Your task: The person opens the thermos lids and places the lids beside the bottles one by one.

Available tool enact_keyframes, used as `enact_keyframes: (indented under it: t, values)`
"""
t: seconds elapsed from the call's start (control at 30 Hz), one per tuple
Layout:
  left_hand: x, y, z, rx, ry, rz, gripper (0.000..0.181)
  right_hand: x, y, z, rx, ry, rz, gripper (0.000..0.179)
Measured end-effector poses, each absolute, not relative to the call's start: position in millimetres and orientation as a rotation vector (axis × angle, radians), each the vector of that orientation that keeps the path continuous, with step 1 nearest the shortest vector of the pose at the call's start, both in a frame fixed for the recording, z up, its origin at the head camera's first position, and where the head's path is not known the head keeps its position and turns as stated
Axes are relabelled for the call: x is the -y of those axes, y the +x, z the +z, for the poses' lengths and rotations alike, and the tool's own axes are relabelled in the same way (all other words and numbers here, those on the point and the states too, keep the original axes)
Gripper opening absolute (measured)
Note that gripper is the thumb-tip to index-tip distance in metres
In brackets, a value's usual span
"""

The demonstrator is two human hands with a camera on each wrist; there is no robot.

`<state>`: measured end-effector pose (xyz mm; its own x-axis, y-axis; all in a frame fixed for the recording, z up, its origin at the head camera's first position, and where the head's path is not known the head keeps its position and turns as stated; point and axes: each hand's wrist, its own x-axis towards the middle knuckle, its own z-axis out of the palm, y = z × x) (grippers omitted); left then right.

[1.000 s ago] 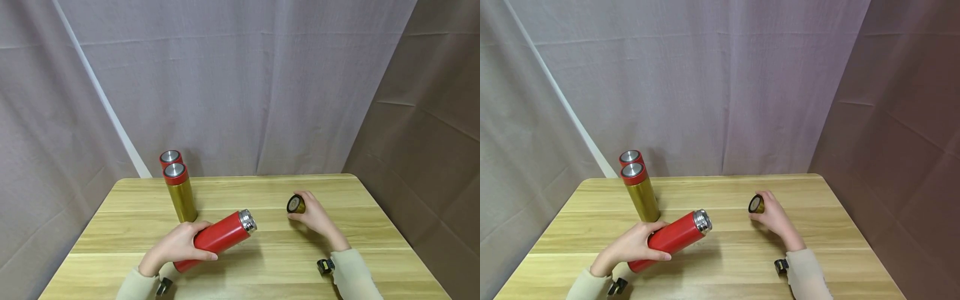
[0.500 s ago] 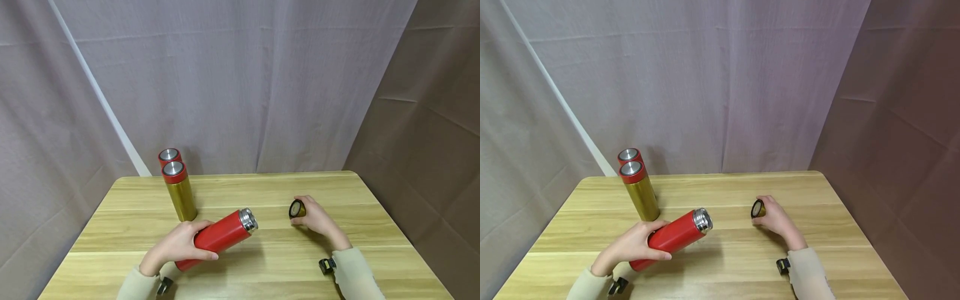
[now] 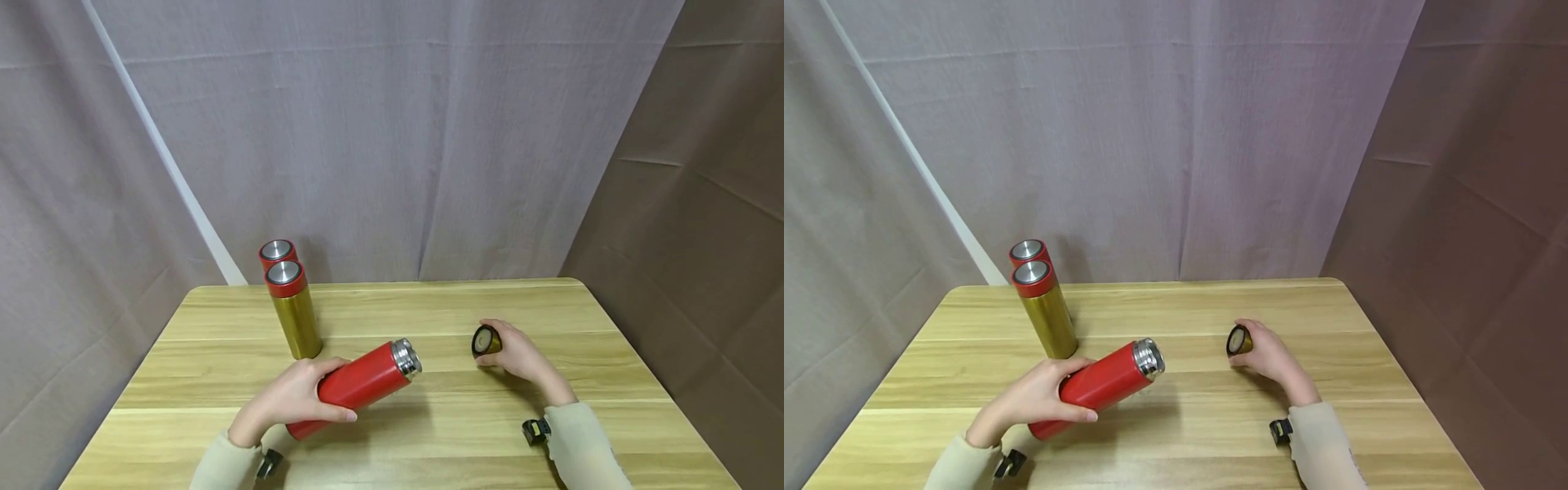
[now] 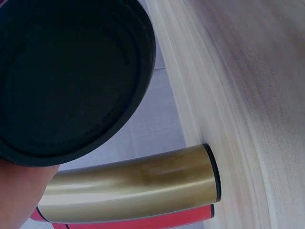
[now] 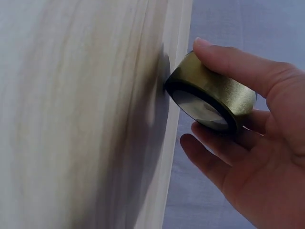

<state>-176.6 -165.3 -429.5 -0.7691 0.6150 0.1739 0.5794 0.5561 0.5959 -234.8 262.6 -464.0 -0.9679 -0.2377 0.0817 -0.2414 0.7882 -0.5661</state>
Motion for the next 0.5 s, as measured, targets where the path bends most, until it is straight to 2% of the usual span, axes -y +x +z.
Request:
enact_keyframes:
  t: [0.5]
  values:
    - [166, -177, -428, -2.732, 1.039, 0.984, 0.061, -279, -227, -473, 3.012, 0.356, 0.975, 0.083]
